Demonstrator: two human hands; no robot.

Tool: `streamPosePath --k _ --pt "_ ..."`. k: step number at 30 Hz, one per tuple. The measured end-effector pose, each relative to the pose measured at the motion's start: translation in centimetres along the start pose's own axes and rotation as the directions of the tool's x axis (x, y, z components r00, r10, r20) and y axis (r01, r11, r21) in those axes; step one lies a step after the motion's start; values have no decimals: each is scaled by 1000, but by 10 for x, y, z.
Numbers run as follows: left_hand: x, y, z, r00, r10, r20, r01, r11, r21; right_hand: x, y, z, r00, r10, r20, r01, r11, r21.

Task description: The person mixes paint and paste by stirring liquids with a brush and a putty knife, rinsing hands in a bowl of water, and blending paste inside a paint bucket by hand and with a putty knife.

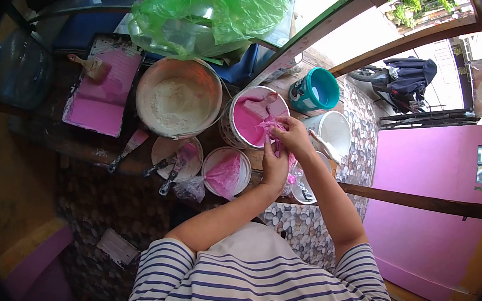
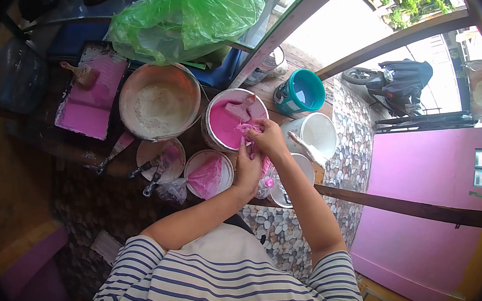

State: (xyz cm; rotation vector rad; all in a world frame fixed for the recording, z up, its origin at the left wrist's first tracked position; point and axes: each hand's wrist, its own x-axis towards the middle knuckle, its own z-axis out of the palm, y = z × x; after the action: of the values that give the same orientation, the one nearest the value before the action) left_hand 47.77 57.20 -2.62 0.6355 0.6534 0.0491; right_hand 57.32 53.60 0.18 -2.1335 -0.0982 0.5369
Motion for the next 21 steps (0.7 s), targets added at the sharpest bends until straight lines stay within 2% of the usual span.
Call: streamPosePath --k 2,5,14,21 --pt "3 -5 -2 1000 -7 18 8 1000 -19 3 2 -3 996 38 80 -35 998 -45" --pt "4 -2 -3 1000 -25 17 26 998 -51 1 -7 -4 988 106 116 -104 994 -15" --pt "-2 12 0 999 -52 -10 52 997 -51 3 0 -1 984 156 85 -160 986 45" --pt "-5 15 2 998 -68 -3 67 991 -116 8 8 1 997 54 56 -53 998 -23"
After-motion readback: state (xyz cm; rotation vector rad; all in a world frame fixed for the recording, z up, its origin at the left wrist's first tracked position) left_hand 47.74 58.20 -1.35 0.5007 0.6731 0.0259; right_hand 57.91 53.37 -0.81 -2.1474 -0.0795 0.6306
